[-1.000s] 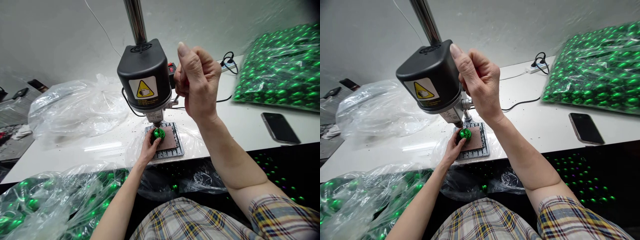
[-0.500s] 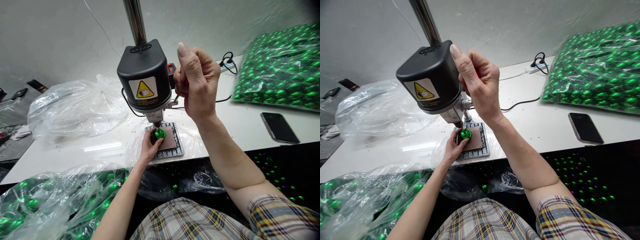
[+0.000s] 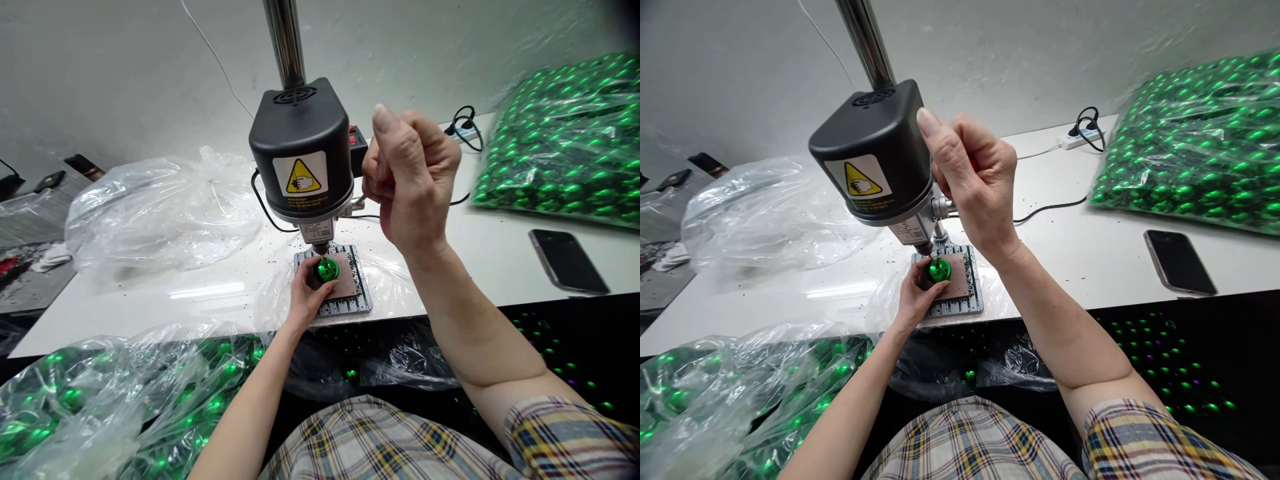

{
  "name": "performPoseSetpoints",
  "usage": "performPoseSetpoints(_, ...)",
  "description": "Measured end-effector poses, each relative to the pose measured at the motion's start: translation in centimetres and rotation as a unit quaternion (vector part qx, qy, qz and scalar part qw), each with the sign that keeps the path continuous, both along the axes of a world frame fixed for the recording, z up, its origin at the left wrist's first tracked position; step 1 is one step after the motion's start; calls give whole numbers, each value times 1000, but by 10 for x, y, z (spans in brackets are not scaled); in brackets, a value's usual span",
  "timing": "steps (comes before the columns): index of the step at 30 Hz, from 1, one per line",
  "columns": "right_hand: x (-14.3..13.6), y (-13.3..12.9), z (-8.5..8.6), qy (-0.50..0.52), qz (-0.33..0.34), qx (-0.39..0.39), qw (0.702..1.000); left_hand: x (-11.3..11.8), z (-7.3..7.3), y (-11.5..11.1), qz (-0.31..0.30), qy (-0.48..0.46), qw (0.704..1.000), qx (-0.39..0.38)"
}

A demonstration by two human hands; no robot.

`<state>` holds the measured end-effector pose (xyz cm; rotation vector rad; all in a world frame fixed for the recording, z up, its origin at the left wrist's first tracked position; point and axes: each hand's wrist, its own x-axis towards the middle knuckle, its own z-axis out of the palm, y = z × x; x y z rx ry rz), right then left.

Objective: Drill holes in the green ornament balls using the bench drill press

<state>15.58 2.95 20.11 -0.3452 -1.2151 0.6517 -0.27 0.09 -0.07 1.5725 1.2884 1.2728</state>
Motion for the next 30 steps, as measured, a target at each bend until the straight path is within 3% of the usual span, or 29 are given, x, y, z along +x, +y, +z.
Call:
performPoseSetpoints(4, -1, -3, -2, 5, 13, -3, 1000, 0, 3, -1, -4, -6, 1000, 1)
performPoseSetpoints(8, -4, -8, -8, 9, -32, 20, 999, -1, -2, 0, -14, -13, 1000, 0)
performPoseSetpoints(15, -6, -27, -34, -25, -81, 53, 995, -2, -5, 0, -5, 4, 1000, 17)
performPoseSetpoints(21, -4, -22, -58, -24, -108, 129, 986, -1, -3, -1, -15, 8, 1000, 25)
performPoseSetpoints(30, 3, -24, -71, -78, -100, 169, 977, -1, -3, -1, -7, 10, 1000, 20)
